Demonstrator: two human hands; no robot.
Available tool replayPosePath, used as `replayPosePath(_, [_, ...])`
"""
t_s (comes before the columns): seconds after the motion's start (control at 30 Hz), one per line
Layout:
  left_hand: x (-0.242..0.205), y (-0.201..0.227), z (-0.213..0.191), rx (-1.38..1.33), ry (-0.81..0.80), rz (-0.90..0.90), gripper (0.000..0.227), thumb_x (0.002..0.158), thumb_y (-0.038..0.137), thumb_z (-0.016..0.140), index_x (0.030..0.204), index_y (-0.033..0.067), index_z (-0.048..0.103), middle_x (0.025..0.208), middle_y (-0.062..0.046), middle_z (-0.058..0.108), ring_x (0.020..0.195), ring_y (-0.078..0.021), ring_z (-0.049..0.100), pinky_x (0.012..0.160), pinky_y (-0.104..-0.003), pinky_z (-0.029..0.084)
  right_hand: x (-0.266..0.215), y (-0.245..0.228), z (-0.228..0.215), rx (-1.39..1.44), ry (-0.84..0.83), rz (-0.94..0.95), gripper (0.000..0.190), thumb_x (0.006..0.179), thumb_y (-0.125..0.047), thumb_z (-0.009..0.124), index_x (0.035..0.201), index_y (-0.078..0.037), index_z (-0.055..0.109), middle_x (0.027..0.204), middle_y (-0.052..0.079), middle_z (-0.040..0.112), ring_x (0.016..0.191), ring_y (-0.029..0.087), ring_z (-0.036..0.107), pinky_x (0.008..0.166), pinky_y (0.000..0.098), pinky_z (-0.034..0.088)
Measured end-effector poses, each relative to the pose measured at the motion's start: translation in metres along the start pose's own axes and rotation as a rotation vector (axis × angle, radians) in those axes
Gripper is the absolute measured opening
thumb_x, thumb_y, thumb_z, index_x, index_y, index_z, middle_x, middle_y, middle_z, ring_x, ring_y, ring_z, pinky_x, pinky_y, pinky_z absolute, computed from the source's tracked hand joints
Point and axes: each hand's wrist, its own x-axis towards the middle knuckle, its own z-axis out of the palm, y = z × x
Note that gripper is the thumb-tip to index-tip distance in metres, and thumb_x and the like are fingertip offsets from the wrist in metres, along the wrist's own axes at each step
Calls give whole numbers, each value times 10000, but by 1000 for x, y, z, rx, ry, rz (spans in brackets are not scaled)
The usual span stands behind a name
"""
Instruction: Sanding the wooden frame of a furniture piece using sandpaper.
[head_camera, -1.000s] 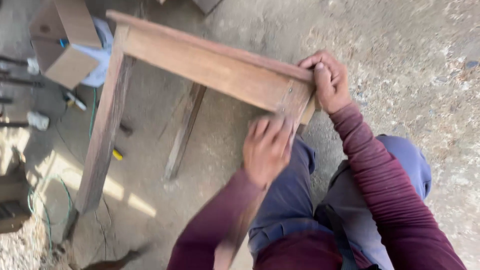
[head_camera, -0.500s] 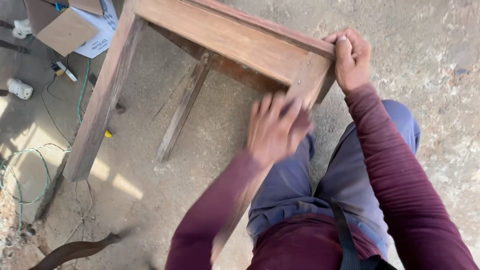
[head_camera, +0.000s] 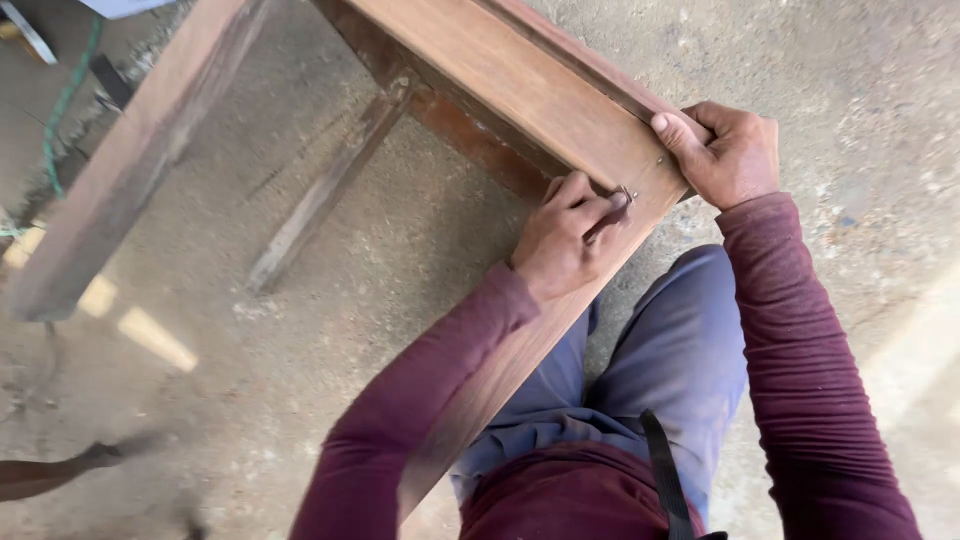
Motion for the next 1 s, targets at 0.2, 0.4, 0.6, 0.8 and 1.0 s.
replayPosePath(0.2, [-109, 0, -65, -393, 19, -22, 234, 1020, 163, 632, 1200, 51, 732, 998, -75, 629, 874, -187, 615, 752, -341, 555, 16, 5, -2, -249, -185, -1, 589, 1053, -598, 648, 1003, -25, 776, 645, 130, 654, 542, 265, 647, 590, 410, 539])
replayPosePath(0.4, [-65, -24, -18, -500, 105, 103, 150, 1028, 137, 634, 1130, 57, 710, 1030, -105, 654, 973, -202, 645, 870, -358, 568, 31, 0, -2, -437, -287, -30, 711, 1056, -668, 593, 932, 10, 765, 630, 174, 638, 581, 340, 662, 633, 472, 548])
replayPosePath(0.6, [-8, -29, 6, -597, 141, 60, 263, 1017, 244, 597, 1099, 62, 769, 913, -79, 677, 849, -208, 665, 794, -368, 561, 31, 0, -8, -383, -268, -18, 710, 1080, -656, 626, 1038, 40, 763, 680, 202, 647, 664, 342, 699, 660, 463, 552])
replayPosePath(0.8, [-126, -49, -48, -682, -69, -67, 358, 1084, 343, 538, 1170, 72, 755, 1108, -101, 766, 1013, -225, 744, 924, -388, 584, 40, 17, -1, -390, -298, 28, 722, 1068, -666, 617, 977, 35, 765, 615, 144, 636, 555, 273, 670, 578, 418, 545])
replayPosePath(1.0, [-32, -60, 25, -774, 32, -12, 302, 1074, 296, 548, 1108, 69, 744, 993, -91, 715, 910, -224, 703, 835, -382, 579, 35, 22, 0, -434, -226, -49, 755, 1100, -688, 605, 874, 14, 768, 597, 107, 611, 506, 234, 622, 534, 397, 518])
